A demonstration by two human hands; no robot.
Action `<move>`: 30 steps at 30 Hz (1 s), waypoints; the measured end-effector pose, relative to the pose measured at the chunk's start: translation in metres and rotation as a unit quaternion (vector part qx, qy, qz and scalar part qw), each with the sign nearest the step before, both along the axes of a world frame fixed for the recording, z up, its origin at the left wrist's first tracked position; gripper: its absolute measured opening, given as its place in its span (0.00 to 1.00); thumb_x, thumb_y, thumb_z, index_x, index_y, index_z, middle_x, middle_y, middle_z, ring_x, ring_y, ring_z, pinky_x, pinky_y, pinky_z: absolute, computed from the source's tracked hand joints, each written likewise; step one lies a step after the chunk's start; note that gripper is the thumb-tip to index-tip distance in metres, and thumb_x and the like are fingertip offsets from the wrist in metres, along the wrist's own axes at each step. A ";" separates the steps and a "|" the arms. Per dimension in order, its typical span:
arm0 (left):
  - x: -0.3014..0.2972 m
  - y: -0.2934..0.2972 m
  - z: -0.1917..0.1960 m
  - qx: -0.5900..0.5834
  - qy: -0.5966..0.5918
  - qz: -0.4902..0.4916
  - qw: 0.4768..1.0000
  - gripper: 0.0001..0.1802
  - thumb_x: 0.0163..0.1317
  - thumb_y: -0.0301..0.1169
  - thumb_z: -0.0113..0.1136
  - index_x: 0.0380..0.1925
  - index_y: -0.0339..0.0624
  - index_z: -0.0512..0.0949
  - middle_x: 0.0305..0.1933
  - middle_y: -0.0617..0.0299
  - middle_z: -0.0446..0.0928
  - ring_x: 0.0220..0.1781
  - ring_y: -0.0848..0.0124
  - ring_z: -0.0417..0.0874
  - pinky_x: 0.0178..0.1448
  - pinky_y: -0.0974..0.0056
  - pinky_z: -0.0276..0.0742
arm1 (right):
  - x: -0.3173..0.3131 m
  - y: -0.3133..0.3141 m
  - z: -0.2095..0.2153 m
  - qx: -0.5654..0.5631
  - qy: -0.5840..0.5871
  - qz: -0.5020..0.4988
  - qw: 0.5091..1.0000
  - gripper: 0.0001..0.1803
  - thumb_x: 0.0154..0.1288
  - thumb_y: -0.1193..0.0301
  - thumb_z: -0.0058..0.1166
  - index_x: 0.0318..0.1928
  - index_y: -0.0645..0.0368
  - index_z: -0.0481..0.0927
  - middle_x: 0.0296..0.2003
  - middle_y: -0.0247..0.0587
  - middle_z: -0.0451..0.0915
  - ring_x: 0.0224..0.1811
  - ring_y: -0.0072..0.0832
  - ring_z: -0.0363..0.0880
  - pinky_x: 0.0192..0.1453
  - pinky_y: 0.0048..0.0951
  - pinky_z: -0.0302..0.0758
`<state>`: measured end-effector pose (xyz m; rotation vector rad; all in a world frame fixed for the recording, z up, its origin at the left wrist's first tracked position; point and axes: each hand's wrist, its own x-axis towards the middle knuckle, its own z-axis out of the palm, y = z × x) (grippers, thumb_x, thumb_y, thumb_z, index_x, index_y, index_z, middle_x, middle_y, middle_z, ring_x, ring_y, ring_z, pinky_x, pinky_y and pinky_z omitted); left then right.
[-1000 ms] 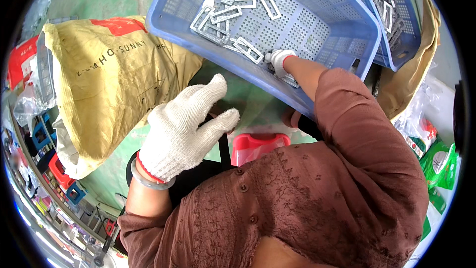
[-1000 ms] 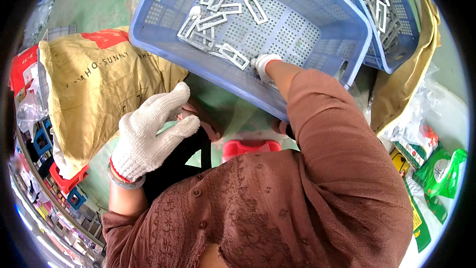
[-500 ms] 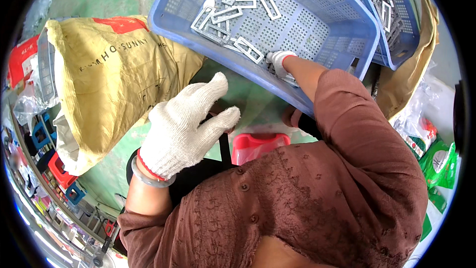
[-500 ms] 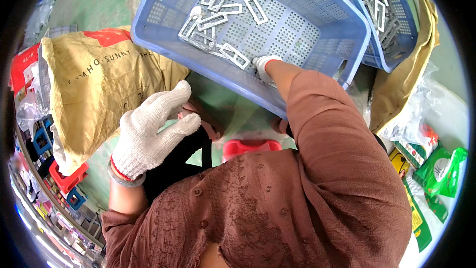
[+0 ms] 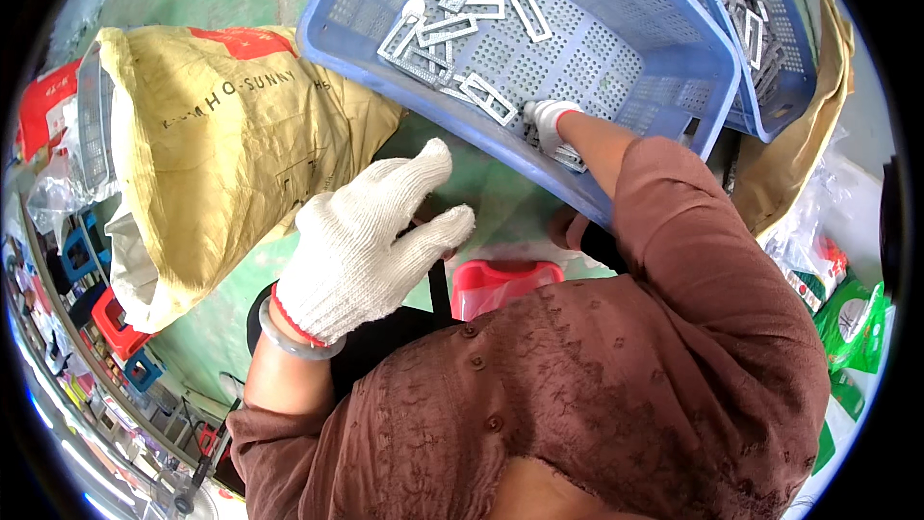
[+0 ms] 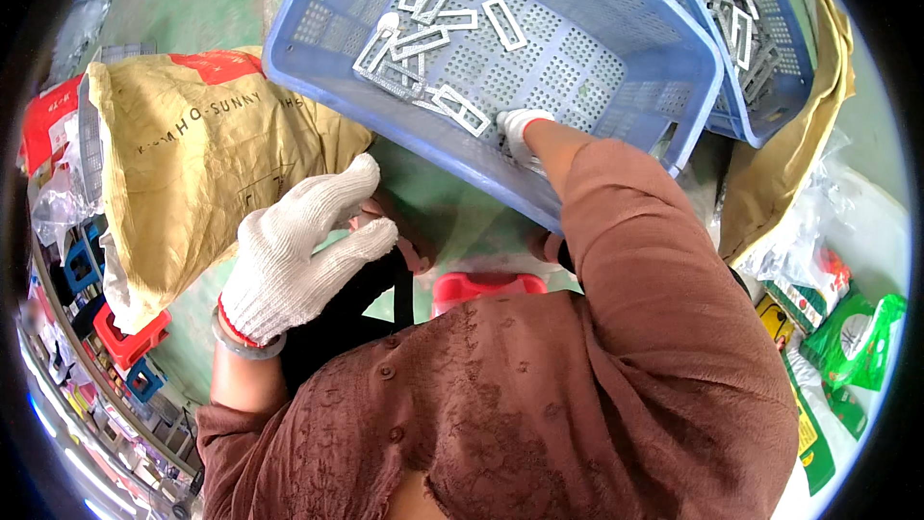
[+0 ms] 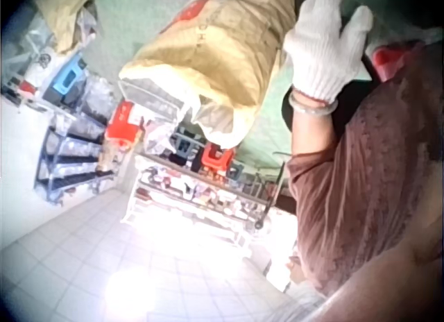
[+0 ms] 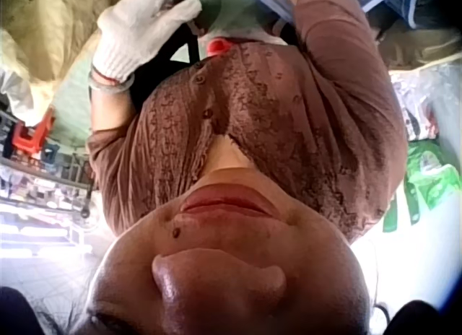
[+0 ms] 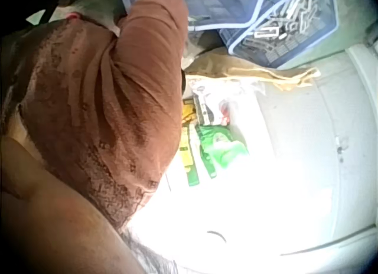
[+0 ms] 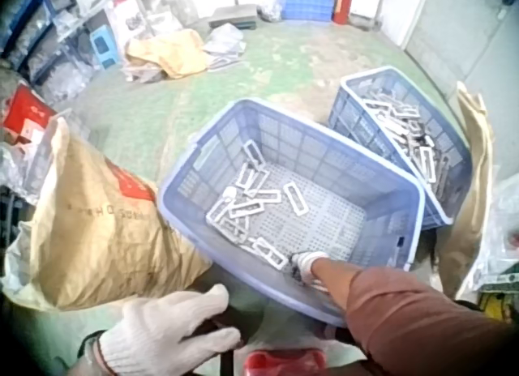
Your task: The person sits on a low stool and sorts small rectangular metal parts from a blue basket into a large paper bag. They handle the parts by hand, occasionally stacking them, and transfer them between containers. Another worker is visible nearby at a table.
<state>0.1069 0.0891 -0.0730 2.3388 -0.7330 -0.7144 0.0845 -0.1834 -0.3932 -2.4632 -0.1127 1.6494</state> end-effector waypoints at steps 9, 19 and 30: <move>-0.001 -0.007 0.002 0.008 0.005 0.008 1.000 0.23 0.60 0.37 0.69 0.54 0.40 0.79 0.40 0.52 0.84 0.40 0.63 0.88 0.43 0.62 0.82 | -0.004 -0.009 -0.071 0.005 0.056 0.060 0.997 0.30 0.41 0.68 0.72 0.51 0.58 0.85 0.52 0.51 0.84 0.54 0.42 0.84 0.55 0.41 0.80; 0.001 -0.001 0.005 0.093 0.007 -0.076 0.993 0.25 0.63 0.50 0.57 0.52 0.45 0.72 0.40 0.47 0.80 0.37 0.48 0.85 0.37 0.48 0.80 | -0.028 -0.017 -0.079 -0.047 -0.042 -0.022 0.998 0.29 0.53 0.62 0.63 0.58 0.55 0.80 0.61 0.49 0.79 0.65 0.44 0.77 0.66 0.40 0.74; 0.005 0.001 -0.005 0.097 0.034 -0.071 0.992 0.29 0.63 0.51 0.58 0.57 0.44 0.73 0.41 0.46 0.80 0.37 0.47 0.85 0.38 0.48 0.79 | -0.022 -0.006 -0.070 -0.132 0.017 -0.185 0.974 0.31 0.67 0.52 0.47 0.68 0.47 0.72 0.68 0.44 0.72 0.72 0.35 0.69 0.71 0.36 0.68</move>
